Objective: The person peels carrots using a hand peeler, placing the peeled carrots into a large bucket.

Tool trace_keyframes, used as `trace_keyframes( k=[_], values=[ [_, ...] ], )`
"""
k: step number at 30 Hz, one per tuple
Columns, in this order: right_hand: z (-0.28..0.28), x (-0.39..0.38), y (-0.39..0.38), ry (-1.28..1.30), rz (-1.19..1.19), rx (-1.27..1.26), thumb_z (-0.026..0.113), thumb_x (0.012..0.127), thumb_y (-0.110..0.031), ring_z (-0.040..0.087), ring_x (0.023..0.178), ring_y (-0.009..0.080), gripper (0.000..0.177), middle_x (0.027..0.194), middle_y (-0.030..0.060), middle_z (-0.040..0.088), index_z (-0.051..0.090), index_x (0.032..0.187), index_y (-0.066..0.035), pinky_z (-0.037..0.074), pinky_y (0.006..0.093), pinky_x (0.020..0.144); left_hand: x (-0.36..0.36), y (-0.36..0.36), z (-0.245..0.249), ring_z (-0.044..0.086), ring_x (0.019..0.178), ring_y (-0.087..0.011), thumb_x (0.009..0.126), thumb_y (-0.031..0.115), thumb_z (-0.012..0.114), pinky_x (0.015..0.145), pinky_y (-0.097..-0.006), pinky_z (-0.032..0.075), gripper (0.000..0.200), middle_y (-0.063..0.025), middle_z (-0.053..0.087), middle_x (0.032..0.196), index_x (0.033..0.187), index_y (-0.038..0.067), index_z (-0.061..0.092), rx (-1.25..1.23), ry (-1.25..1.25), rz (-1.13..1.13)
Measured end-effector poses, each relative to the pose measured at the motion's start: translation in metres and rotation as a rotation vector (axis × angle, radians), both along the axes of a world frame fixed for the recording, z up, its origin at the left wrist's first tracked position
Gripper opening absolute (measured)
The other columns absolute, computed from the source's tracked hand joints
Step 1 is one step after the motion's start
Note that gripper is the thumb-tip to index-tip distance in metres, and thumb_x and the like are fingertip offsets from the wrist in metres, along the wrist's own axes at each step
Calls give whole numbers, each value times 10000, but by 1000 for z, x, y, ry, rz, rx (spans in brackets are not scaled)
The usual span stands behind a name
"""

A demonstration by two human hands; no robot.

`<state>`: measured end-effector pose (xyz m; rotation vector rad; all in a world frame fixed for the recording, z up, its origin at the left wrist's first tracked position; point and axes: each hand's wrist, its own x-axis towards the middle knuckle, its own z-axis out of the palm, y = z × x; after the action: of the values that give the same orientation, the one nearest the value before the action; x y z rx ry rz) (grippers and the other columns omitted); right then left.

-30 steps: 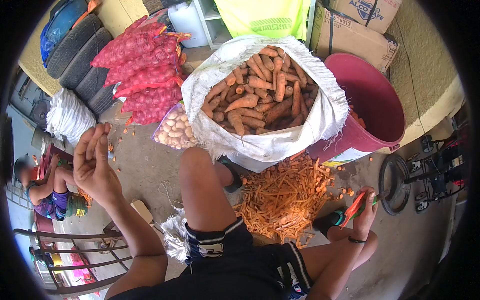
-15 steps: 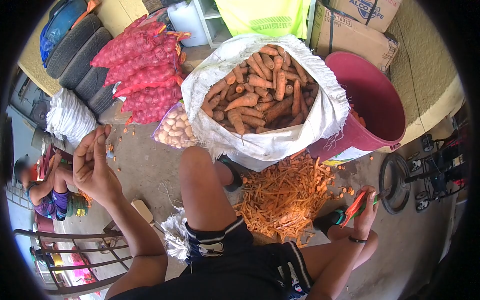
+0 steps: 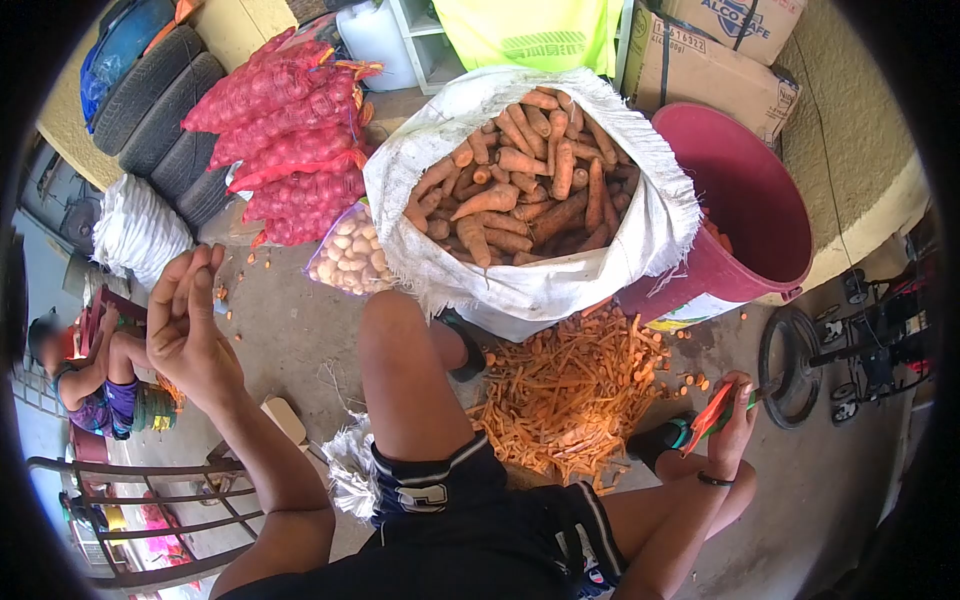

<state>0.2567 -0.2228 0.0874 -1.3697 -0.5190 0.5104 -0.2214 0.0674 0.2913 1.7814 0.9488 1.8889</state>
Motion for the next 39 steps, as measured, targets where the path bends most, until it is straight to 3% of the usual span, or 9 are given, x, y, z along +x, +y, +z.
trace_keyframes(
  k=[14, 23, 25, 28, 29, 31, 33, 35, 39],
  values=[
    [-1, -1, 2, -28, 22, -8, 497, 1051, -476, 498, 722, 91, 444, 834, 22, 550, 599, 1035, -44, 390, 226, 641, -4, 0, 2, 712, 1054, -286, 959, -70, 605, 978, -354, 540, 268, -215, 718, 1110, 1223, -118, 591, -3, -18, -47],
    [-3, -74, 66, 7, 295, -178, 546, 1040, -414, 590, 828, 127, 363, 943, 42, 638, 621, 1129, -70, 481, 273, 736, -24, 2, 3, 719, 929, -238, 984, -15, 599, 925, -375, 585, 211, -177, 725, 992, 1180, -94, 595, 89, 37, 80],
    [24, -121, 104, 78, 531, -144, 579, 1032, -362, 599, 853, 144, 331, 959, 41, 637, 613, 1147, -54, 496, 301, 768, -28, 0, 5, 712, 911, -228, 1003, 8, 576, 914, -372, 584, 220, -169, 720, 979, 1200, -91, 587, 102, 33, 93],
    [77, -199, 182, -95, 878, 129, 652, 988, -293, 588, 821, 129, 283, 881, 16, 646, 680, 984, -12, 490, 297, 747, -35, -3, 7, 703, 847, -214, 1027, 49, 552, 877, -354, 571, 225, -156, 713, 908, 1202, -90, 584, 167, 10, 107],
    [105, -219, 202, -149, 1037, 37, 651, 984, -313, 598, 851, 130, 311, 902, 47, 657, 665, 985, -3, 491, 292, 748, -38, -3, 9, 700, 820, -209, 1035, 64, 545, 861, -346, 564, 227, -151, 711, 876, 1198, -90, 584, 198, 2, 109],
    [129, -272, 252, -363, 1117, 352, 659, 968, -303, 575, 754, 134, 286, 800, 33, 604, 642, 884, -30, 466, 319, 692, -49, -9, 13, 684, 841, -209, 1044, 47, 499, 844, -340, 556, 283, -154, 695, 905, 1286, -96, 534, 180, 50, 155],
    [199, -315, 268, -358, 1234, 200, 681, 947, -324, 589, 718, 163, 297, 758, 50, 616, 632, 888, -37, 456, 331, 656, -58, -17, 20, 685, 874, -213, 1043, 38, 485, 848, -339, 549, 324, -163, 696, 951, 1337, -98, 495, 181, 52, 106],
    [220, -371, 297, -302, 1129, 594, 682, 947, -336, 595, 674, 186, 317, 707, 82, 601, 631, 893, -27, 456, 358, 620, -69, -26, 28, 679, 927, -213, 1029, 17, 493, 863, -348, 545, 444, -166, 697, 1002, 1450, -61, 378, 173, 97, 158],
    [259, -413, 296, -205, 1178, 602, 671, 931, -321, 673, 720, 369, 319, 756, 197, 648, 622, 909, -7, 507, 455, 652, -78, -48, 44, 682, 1005, -213, 985, -48, 532, 898, -334, 539, 580, -172, 705, 1037, 1514, -21, 297, 150, 127, 311]
  ],
)
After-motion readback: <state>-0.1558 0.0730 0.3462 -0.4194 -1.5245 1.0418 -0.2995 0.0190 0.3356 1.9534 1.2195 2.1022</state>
